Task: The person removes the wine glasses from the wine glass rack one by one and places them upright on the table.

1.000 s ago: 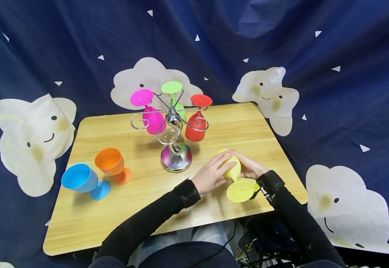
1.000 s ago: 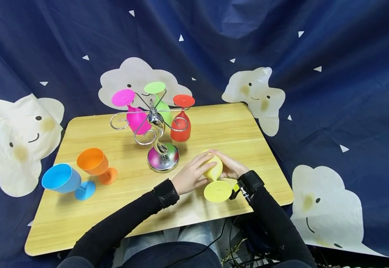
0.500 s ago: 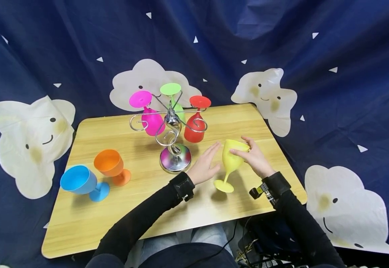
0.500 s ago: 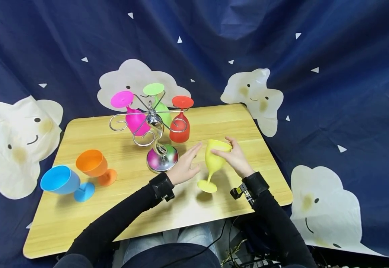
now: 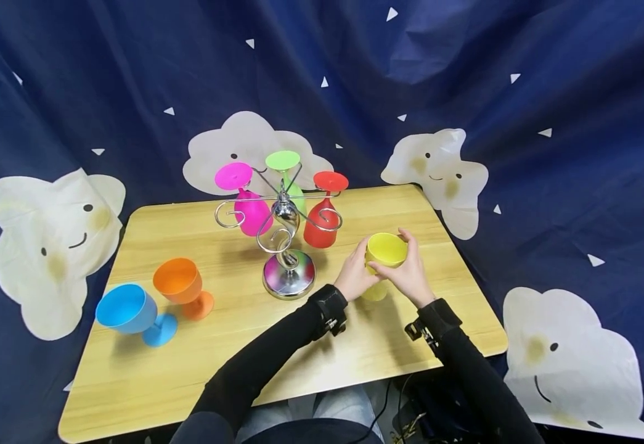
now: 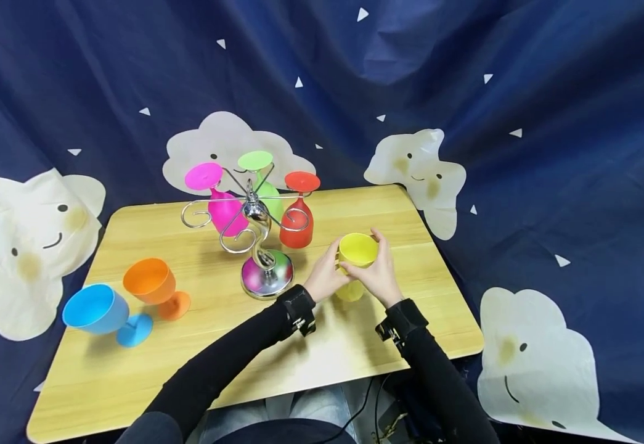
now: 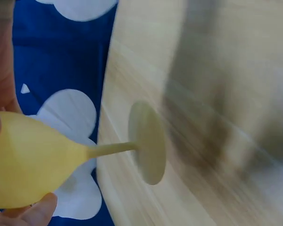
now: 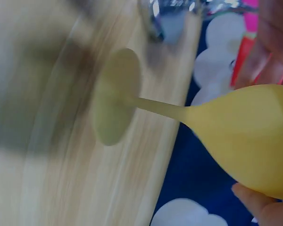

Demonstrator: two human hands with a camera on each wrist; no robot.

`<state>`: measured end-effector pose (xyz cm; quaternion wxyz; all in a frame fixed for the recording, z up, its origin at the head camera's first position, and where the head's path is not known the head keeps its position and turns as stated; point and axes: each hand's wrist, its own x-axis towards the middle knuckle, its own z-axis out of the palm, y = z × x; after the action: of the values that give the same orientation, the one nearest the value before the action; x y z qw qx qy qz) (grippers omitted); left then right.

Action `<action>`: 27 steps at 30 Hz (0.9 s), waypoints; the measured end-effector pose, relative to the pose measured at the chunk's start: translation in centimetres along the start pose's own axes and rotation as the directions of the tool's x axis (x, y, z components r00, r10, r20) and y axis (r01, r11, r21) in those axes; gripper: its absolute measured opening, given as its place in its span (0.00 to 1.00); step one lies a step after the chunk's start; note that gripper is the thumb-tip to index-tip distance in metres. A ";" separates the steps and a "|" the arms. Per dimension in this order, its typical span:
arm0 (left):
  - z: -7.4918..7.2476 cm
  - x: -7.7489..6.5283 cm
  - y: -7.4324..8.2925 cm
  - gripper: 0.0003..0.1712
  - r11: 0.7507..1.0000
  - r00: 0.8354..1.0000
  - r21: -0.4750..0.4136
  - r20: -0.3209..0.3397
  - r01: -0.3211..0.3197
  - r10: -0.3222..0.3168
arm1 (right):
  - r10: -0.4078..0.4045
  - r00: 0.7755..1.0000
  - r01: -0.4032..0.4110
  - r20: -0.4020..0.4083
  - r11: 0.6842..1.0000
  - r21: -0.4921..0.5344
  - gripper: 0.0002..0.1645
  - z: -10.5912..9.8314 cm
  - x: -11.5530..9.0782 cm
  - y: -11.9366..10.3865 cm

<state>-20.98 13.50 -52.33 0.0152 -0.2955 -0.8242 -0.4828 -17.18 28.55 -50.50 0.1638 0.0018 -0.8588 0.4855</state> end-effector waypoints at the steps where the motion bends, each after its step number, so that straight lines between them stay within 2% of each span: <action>1: 0.3 0.5 -0.1 0.53 1.000 1.000 0.011 -0.011 0.002 -0.001 | -0.015 1.000 0.014 -0.016 1.000 -0.018 0.62 0.1 0.4 0.3; 7: 1.6 2.7 -0.6 0.50 0.994 0.995 0.072 -0.056 0.088 -0.084 | -0.028 0.998 0.023 -0.054 0.995 -0.096 0.61 0.5 3.1 1.9; 12: 1.8 3.5 -0.5 0.47 0.986 0.987 0.063 -0.052 0.152 -0.149 | -0.031 0.996 0.021 -0.084 0.992 -0.122 0.61 0.8 4.9 3.0; 18: 2.0 3.5 -0.9 0.49 0.984 0.987 0.078 -0.004 0.162 -0.163 | -0.003 0.995 -0.008 -0.101 0.993 -0.116 0.59 1.5 5.7 4.3; 27: 2.1 3.3 -1.9 0.50 0.983 0.987 0.091 0.025 0.157 -0.160 | -0.011 0.995 0.001 -0.101 0.995 -0.096 0.62 2.7 5.4 5.7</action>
<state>-24.09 16.05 -53.99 -0.0235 -0.2356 -0.8660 -0.4404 -23.99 30.18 -54.96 0.2085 -0.0280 -0.8716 0.4428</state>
